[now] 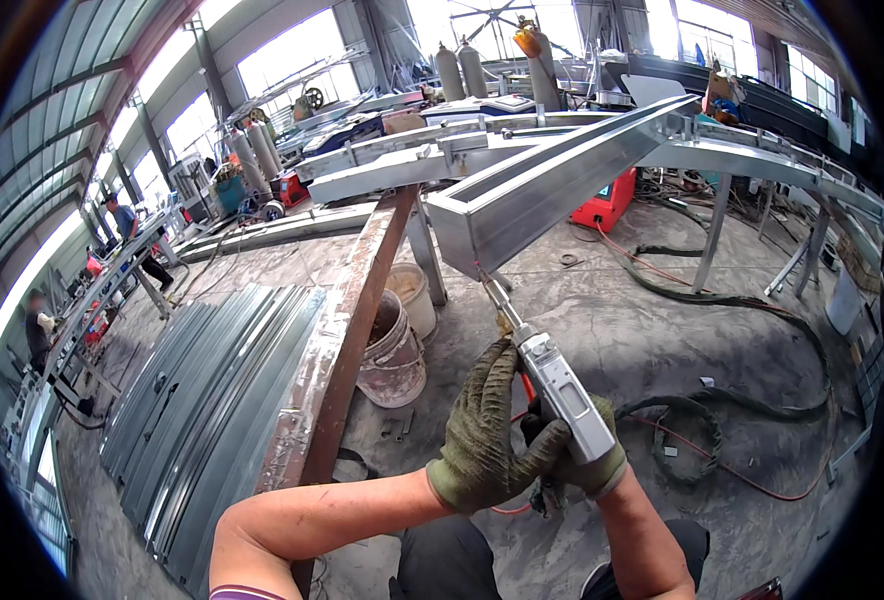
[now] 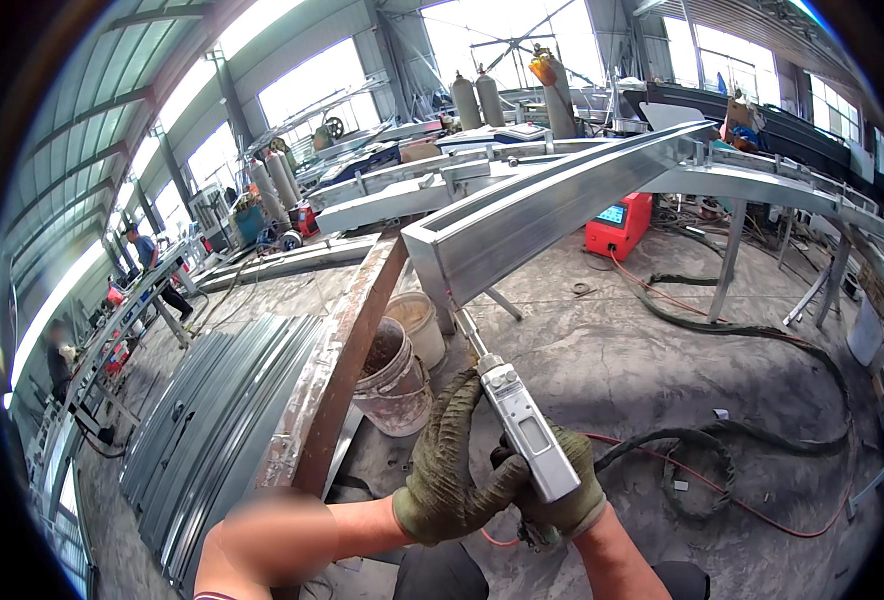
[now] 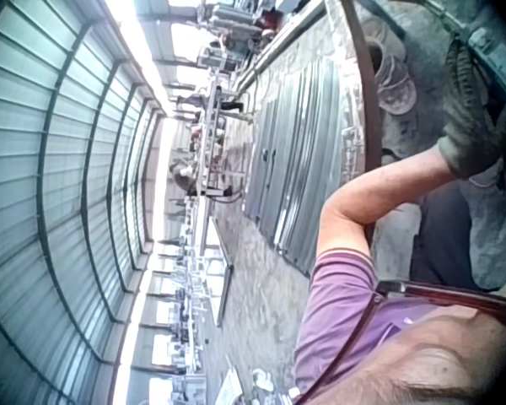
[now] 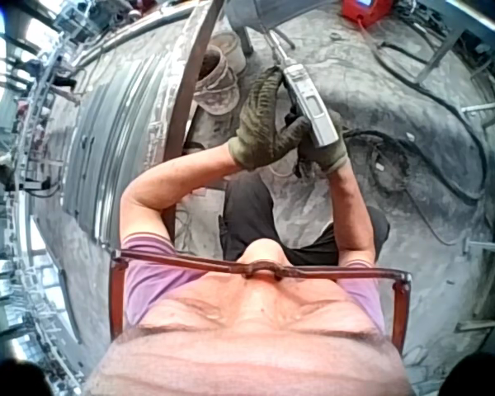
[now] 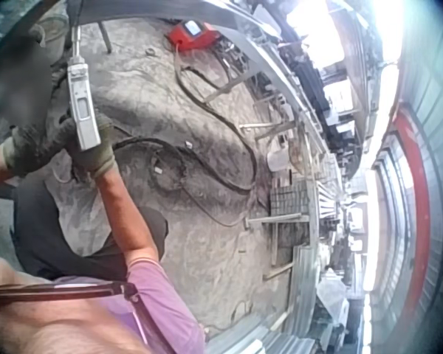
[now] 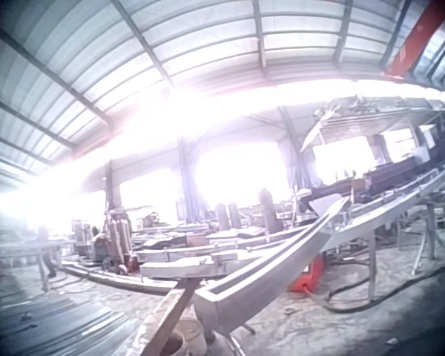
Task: The person welds seams on rectangular aluminum frames using a handheld welding torch. They reposition the frames on a workbench and weld multiple joints, then move to a different area to weld additional frames on the floor.
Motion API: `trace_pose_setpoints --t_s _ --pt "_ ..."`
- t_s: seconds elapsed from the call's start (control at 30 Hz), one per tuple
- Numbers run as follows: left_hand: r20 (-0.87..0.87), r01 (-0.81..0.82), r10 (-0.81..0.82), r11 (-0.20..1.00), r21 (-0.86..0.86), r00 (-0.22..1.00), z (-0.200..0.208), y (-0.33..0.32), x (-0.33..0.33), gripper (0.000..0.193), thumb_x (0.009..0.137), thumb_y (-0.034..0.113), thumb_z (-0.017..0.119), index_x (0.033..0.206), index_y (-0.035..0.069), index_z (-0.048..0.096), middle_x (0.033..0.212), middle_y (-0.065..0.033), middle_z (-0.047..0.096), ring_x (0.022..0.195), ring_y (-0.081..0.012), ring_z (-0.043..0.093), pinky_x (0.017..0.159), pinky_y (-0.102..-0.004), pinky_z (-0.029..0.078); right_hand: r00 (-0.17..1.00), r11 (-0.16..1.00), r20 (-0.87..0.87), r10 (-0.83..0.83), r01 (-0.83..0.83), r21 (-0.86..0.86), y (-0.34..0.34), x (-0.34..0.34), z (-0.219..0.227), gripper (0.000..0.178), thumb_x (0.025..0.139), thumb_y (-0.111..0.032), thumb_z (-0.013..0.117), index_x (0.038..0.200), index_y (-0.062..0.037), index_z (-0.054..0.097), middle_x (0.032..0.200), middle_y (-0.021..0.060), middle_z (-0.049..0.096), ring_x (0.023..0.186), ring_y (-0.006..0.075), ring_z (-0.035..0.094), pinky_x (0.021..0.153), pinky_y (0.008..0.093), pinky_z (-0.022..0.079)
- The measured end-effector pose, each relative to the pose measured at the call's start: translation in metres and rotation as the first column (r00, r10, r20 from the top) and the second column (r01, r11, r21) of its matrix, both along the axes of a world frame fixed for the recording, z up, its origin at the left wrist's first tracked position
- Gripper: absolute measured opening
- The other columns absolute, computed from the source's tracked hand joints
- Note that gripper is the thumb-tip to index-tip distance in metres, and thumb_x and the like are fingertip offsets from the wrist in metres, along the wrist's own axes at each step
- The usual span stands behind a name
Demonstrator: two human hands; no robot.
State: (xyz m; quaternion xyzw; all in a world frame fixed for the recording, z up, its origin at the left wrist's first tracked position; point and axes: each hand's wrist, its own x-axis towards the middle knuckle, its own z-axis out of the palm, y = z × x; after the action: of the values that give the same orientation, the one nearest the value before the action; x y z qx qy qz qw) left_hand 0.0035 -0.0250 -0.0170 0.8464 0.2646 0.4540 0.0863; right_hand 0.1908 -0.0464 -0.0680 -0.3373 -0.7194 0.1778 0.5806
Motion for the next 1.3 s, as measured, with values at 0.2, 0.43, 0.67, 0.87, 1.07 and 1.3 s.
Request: trace_pose_setpoints --t_s 0.2,0.43,0.67,0.87,1.07,1.3 --pt "-0.007 -0.020 0.020 0.999 0.027 1.000 -0.006 0.003 -0.002 0.099 0.098 0.040 0.084 0.167 -0.012 0.035 0.163 -0.0362 0.049 0.151 -0.0521 0.051 0.129 -0.0566 0.038 1.000 0.999 -0.027 0.013 -0.013 -0.030 0.001 -0.001 0.000 0.021 0.084 -0.014 0.091 0.097 -0.0081 0.076 0.087 0.0071 0.072 0.077 0.0291 0.073 0.071 0.0408 0.059" --pt "0.000 -0.019 0.019 0.999 0.033 1.000 -0.006 0.004 0.000 0.100 0.098 0.040 0.084 0.167 -0.012 0.035 0.162 -0.0358 0.050 0.151 -0.0520 0.052 0.129 -0.0558 0.039 0.986 0.990 0.132 -0.101 0.087 0.112 0.005 0.004 0.000 0.024 0.077 -0.017 0.092 0.095 -0.0136 0.076 0.087 0.0056 0.071 0.076 0.0315 0.073 0.068 0.0431 0.059" --pt "-0.010 -0.031 0.031 0.998 0.048 0.999 -0.005 0.004 0.000 0.099 0.099 0.042 0.083 0.167 -0.012 0.035 0.162 -0.0360 0.050 0.150 -0.0523 0.052 0.128 -0.0563 0.040 0.981 0.980 0.167 -0.099 0.067 0.189 0.005 0.004 0.006 0.022 0.077 -0.018 0.091 0.092 -0.0154 0.076 0.085 0.0051 0.070 0.073 0.0308 0.072 0.066 0.0433 0.058" --pt "-0.007 -0.022 0.022 0.999 0.035 1.000 -0.001 0.001 0.002 0.099 0.099 0.043 0.082 0.167 -0.012 0.035 0.161 -0.0363 0.051 0.149 -0.0531 0.053 0.128 -0.0571 0.040 0.976 0.982 0.173 -0.134 0.108 0.153 0.003 0.005 0.005 0.019 0.081 -0.017 0.090 0.093 -0.0108 0.076 0.083 0.0065 0.071 0.073 0.0312 0.072 0.068 0.0436 0.059" --pt "0.002 -0.026 0.026 0.998 0.050 1.000 -0.008 0.003 0.001 0.099 0.097 0.040 0.086 0.165 -0.013 0.036 0.158 -0.0369 0.052 0.147 -0.0539 0.055 0.126 -0.0577 0.042 0.967 0.975 0.203 -0.154 0.115 0.189 0.004 0.004 0.004 0.019 0.082 -0.016 0.089 0.091 -0.0101 0.074 0.080 0.0052 0.067 0.069 0.0289 0.069 0.064 0.0421 0.057" --pt "0.005 -0.037 0.037 0.999 0.017 0.999 -0.011 0.001 0.004 0.103 0.097 0.045 0.084 0.167 -0.012 0.035 0.161 -0.0367 0.049 0.149 -0.0544 0.051 0.127 -0.0583 0.040 0.984 0.989 0.136 -0.113 0.099 0.107 0.000 0.004 0.002 0.020 0.087 -0.019 0.090 0.095 -0.0085 0.075 0.083 0.0052 0.071 0.073 0.0246 0.073 0.067 0.0388 0.059"
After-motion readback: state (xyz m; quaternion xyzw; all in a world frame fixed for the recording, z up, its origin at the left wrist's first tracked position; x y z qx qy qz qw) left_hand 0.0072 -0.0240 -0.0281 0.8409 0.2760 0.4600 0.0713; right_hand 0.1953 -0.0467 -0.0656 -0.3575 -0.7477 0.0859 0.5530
